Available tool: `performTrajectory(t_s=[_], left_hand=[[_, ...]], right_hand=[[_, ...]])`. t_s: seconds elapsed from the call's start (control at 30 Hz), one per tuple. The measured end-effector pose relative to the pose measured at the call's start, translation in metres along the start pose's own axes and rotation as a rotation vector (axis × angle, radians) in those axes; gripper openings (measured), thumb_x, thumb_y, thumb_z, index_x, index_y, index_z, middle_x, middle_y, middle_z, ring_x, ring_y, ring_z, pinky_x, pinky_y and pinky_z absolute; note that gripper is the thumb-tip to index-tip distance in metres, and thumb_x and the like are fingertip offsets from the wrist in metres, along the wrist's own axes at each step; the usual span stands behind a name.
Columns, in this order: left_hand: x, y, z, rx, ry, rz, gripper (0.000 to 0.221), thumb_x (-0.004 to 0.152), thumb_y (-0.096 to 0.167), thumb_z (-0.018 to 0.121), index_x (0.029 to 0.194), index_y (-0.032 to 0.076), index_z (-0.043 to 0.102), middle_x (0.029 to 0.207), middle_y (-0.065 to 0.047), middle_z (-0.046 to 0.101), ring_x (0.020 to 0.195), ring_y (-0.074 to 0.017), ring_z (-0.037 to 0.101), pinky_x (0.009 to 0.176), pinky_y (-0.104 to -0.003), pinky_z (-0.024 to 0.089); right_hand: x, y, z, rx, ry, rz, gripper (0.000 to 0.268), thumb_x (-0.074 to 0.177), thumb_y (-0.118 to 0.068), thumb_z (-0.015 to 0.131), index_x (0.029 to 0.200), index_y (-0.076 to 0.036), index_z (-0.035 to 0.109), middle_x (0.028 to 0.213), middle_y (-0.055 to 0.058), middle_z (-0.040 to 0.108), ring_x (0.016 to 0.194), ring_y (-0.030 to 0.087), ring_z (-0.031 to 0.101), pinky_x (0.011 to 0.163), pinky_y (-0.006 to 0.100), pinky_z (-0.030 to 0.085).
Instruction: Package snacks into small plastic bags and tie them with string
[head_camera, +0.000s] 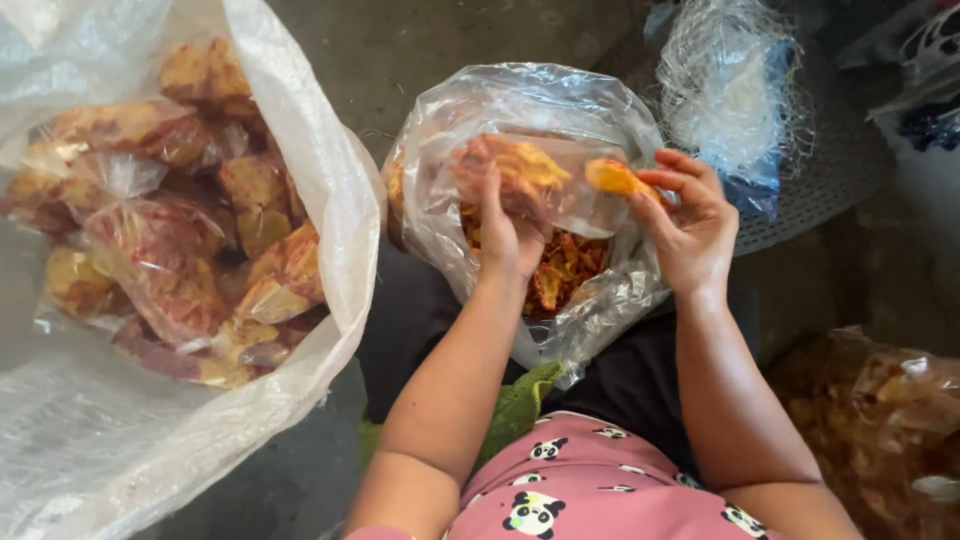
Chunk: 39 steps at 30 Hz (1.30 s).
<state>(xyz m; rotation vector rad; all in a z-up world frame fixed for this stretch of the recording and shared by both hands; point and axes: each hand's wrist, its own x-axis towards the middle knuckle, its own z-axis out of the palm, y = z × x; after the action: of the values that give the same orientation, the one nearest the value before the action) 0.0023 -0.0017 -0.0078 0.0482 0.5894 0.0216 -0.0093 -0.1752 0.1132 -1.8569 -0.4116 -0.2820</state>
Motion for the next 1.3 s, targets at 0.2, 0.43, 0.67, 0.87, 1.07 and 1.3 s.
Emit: performTrajectory(t_s=[0.2,0.43,0.67,0.87,1.07,1.3], left_hand=[[-0.060,0.003,0.043,0.227,0.130,-0.046,0.038,0.080,0.045,0.086,0.079,0.016,0.061,0.072,0.002,0.070,0.063,-0.0148,0.073,0.062,-0.033,0.066],[0.005,-0.027,-0.027,0.329,0.190,-0.208,0.036,0.080,0.047,0.085,0.078,0.018,0.064,0.076,-0.002,0.075,0.064,-0.0205,0.075,0.071,-0.055,0.064],[0.011,-0.024,-0.030,0.365,0.225,-0.272,0.038,0.075,0.049,0.088,0.079,0.020,0.064,0.077,0.003,0.073,0.067,-0.0170,0.073,0.078,-0.054,0.063],[0.014,-0.025,-0.029,0.319,0.252,-0.280,0.051,0.072,0.056,0.090,0.096,0.019,0.064,0.091,0.001,0.071,0.086,-0.0242,0.071,0.093,-0.064,0.053],[-0.038,-0.008,0.009,0.199,0.198,-0.203,0.111,0.066,0.079,0.078,0.150,0.020,0.037,0.146,-0.008,0.044,0.126,-0.0375,0.052,0.118,-0.067,0.031],[-0.070,-0.044,0.027,-0.117,-0.157,-0.042,0.085,0.083,0.077,0.045,0.151,0.027,0.046,0.164,-0.017,0.038,0.147,-0.0381,0.039,0.113,-0.057,0.038]], right_hand=[[-0.026,0.042,0.000,0.142,-0.005,0.430,0.028,0.091,-0.014,0.085,0.113,0.001,0.073,0.105,0.016,0.074,0.085,0.019,0.072,0.065,0.033,0.064],[-0.055,0.023,-0.044,-0.501,-0.102,0.026,0.020,0.086,-0.011,0.086,0.104,-0.009,0.077,0.118,0.016,0.075,0.101,0.035,0.073,0.077,0.037,0.060],[-0.038,-0.036,-0.035,-1.016,-0.316,-0.594,0.021,0.085,-0.004,0.073,0.101,-0.017,0.078,0.145,0.011,0.063,0.110,0.026,0.069,0.089,0.035,0.058],[-0.004,-0.019,-0.015,-1.116,-0.605,-0.849,0.021,0.083,-0.012,0.064,0.099,-0.019,0.075,0.128,-0.002,0.068,0.095,0.023,0.065,0.077,0.031,0.056],[0.056,-0.090,-0.007,-0.804,-0.854,-0.422,0.028,0.087,-0.012,0.063,0.112,-0.005,0.074,0.136,0.008,0.069,0.108,0.036,0.066,0.090,0.043,0.054],[0.085,-0.140,-0.028,-0.602,-0.801,-0.094,0.045,0.095,-0.022,0.063,0.136,-0.003,0.065,0.144,0.010,0.063,0.098,0.017,0.071,0.079,0.033,0.050]])
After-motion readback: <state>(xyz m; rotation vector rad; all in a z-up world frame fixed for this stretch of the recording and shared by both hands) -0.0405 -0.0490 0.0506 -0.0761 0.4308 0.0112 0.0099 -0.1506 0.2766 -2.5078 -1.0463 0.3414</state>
